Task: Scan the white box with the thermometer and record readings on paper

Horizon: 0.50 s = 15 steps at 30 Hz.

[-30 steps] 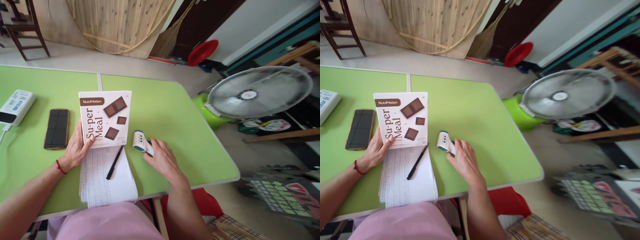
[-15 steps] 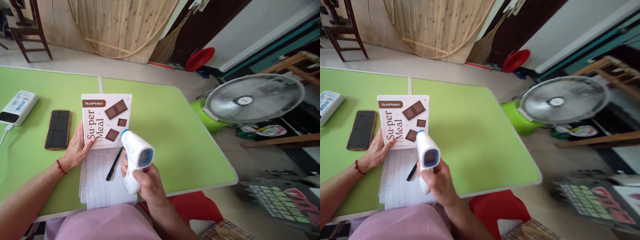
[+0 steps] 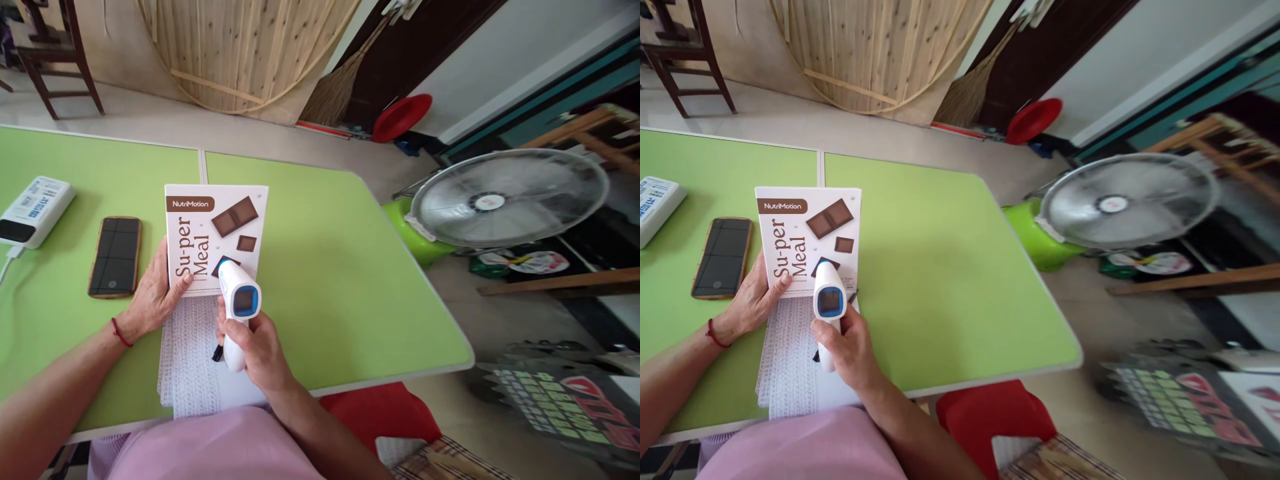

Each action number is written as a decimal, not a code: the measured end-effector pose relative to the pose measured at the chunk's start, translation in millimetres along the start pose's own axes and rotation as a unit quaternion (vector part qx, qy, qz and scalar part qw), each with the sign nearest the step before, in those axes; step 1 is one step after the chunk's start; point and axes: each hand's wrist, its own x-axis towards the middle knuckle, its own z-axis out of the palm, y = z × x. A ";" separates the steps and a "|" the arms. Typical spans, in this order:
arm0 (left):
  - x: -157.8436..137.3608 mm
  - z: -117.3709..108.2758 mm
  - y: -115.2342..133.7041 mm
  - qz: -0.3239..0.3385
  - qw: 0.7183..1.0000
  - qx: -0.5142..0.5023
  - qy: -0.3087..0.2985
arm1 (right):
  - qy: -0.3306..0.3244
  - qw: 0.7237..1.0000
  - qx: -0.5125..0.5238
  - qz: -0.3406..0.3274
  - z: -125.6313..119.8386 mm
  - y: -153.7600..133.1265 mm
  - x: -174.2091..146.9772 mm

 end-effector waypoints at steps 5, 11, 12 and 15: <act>-0.1 0.0 -0.4 -0.001 1.000 0.000 -0.001 | 0.005 1.000 -0.009 -0.006 -1.3 2.8 -1.2; -0.1 0.4 -1.4 0.000 1.000 0.005 -0.003 | 0.005 1.000 0.005 -0.012 0.5 3.1 -1.0; -0.2 0.6 -1.7 -0.001 1.000 0.005 -0.003 | 0.006 1.000 0.008 -0.014 1.1 3.1 -0.8; -0.6 1.1 -2.0 -0.001 1.000 0.008 -0.003 | 0.007 1.000 0.008 -0.013 2.4 2.5 -0.9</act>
